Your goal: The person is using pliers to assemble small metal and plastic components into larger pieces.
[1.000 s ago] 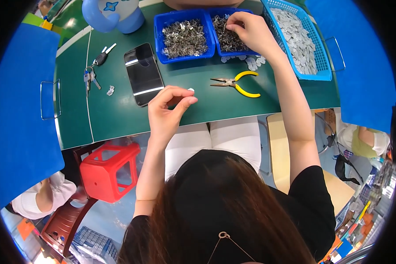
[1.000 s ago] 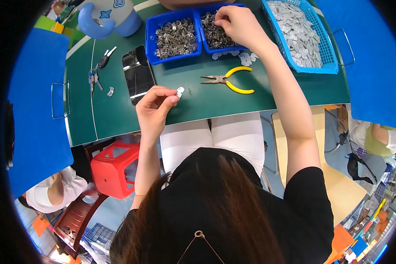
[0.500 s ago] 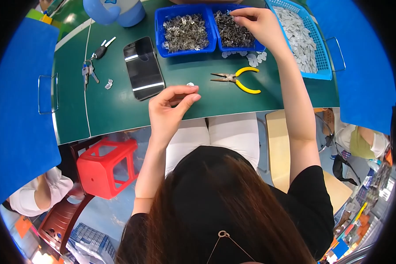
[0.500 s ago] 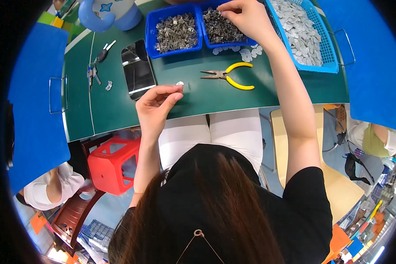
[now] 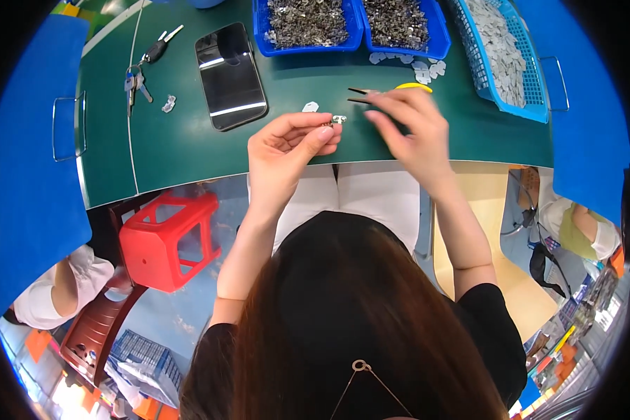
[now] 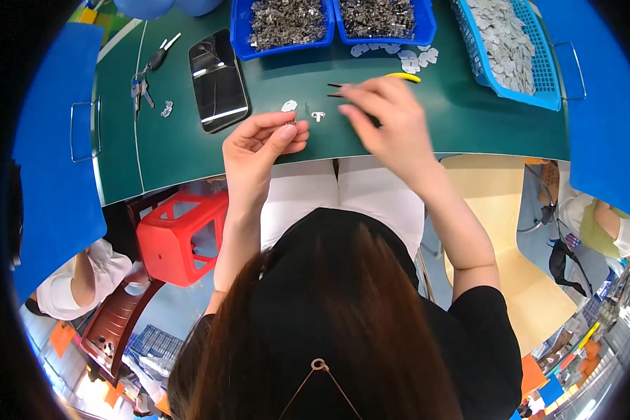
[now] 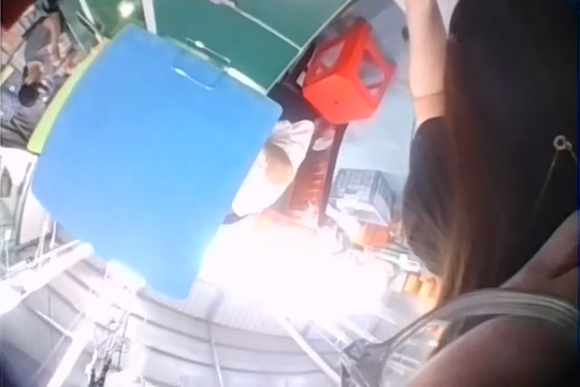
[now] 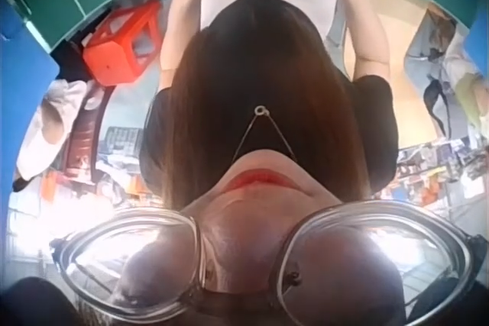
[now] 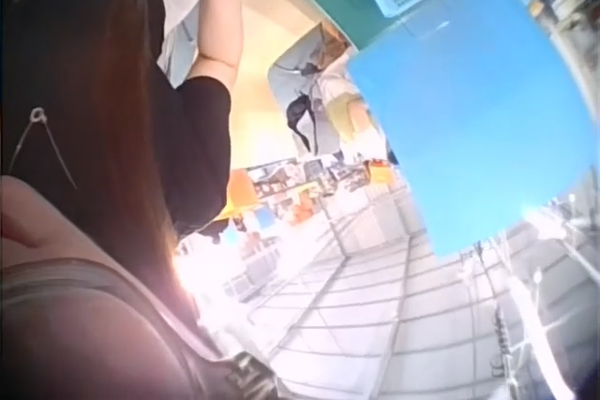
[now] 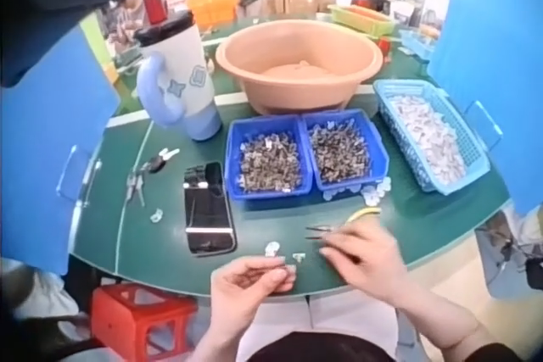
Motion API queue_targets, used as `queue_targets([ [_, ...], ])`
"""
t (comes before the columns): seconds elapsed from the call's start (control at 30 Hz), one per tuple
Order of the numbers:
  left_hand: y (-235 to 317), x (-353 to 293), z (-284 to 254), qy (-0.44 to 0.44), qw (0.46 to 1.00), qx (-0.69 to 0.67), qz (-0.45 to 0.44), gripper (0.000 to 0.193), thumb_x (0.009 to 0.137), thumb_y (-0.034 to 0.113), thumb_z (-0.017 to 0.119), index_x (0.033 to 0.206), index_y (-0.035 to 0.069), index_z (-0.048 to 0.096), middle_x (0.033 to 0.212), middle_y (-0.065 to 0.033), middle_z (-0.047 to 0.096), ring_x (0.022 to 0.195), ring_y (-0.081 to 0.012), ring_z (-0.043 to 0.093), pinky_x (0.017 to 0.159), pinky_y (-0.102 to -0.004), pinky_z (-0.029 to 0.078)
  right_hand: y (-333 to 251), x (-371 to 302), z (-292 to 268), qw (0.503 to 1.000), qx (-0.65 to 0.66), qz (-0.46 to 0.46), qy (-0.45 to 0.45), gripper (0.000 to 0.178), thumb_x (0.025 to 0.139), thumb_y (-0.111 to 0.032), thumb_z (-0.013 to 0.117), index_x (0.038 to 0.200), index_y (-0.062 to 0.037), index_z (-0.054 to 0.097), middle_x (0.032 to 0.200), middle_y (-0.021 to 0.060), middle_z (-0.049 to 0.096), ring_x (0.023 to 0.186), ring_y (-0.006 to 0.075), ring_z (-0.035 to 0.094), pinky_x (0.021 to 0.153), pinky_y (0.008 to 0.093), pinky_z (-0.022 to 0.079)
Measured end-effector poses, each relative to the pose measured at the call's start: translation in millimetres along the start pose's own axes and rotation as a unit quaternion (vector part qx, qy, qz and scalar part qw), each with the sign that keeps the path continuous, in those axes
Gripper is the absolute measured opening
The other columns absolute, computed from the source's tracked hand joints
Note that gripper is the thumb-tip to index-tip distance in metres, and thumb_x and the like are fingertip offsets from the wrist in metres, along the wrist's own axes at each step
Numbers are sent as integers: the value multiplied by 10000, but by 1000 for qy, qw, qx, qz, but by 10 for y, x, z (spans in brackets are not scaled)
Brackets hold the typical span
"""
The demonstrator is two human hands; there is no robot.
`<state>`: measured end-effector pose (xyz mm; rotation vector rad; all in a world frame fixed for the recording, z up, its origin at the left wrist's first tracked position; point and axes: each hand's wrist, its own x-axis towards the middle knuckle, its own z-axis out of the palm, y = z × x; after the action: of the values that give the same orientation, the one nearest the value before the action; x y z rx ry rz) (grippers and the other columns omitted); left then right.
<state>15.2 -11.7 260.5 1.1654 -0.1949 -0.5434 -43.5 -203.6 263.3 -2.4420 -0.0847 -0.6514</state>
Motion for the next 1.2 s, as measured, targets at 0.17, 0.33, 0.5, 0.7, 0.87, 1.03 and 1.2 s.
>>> queue_targets([
  [0.17, 33, -38, -28, 7, 999, -37, -25, 130, 821, -9, 627, 941, -52, 598, 925, -165, 657, 845, -177, 649, 742, -270, 546, 116, -97, -308, 979, -163, 58, -106, 474, 714, -128, 706, 1164, -62, 573, 1128, 74, 576, 936, 246, 498, 833, 350, 429],
  [0.33, 23, -24, -18, 5, 999, -33, 17, 147, 804, -24, 637, 941, -41, 589, 920, -157, 658, 837, -169, 647, 718, -263, 547, 169, -28, -384, 971, -188, 15, -148, 512, 706, -141, 711, 1183, -46, 553, 1144, 88, 554, 938, 257, 492, 840, 353, 430],
  [0.5, 24, -19, -30, 44, 998, -34, 35, 184, 807, 10, 645, 982, -40, 614, 917, -158, 654, 827, -175, 645, 708, -267, 552, 254, -42, -316, 972, -194, -7, -132, 461, 629, -101, 701, 1063, -10, 578, 992, 120, 559, 919, 282, 509, 811, 367, 442],
  [0.7, 18, -22, -48, 64, 997, -37, 7, 221, 821, 35, 637, 1028, -42, 629, 930, -156, 652, 832, -184, 645, 738, -272, 551, 302, -102, -167, 978, -199, -45, -36, 380, 585, -89, 690, 939, 3, 587, 915, 127, 564, 833, 294, 539, 723, 358, 471],
  [0.87, 7, -5, -103, 37, 990, -128, -56, 199, 827, 33, 630, 1014, -36, 638, 945, -147, 654, 840, -174, 644, 762, -271, 549, 301, -129, -167, 979, -197, -40, -18, 376, 583, -74, 691, 940, 3, 601, 923, 127, 568, 832, 283, 557, 716, 350, 480],
  [1.03, 20, 12, -121, 18, 979, -186, -82, 214, 825, 14, 625, 1035, -29, 617, 974, -146, 646, 864, -180, 645, 774, -274, 546, 273, -178, -184, 994, -107, 5, 9, 346, 645, -61, 663, 979, 8, 605, 953, 137, 569, 849, 257, 585, 741, 325, 478],
  [1.2, -71, 1, -55, 13, 988, -148, -41, 219, 818, 17, 638, 1030, -25, 608, 976, -137, 645, 888, -177, 638, 777, -278, 544, 68, -160, -173, 946, 251, 200, -38, 267, 769, -39, 585, 1028, 27, 586, 932, 86, 544, 785, 129, 533, 664, 246, 431],
])
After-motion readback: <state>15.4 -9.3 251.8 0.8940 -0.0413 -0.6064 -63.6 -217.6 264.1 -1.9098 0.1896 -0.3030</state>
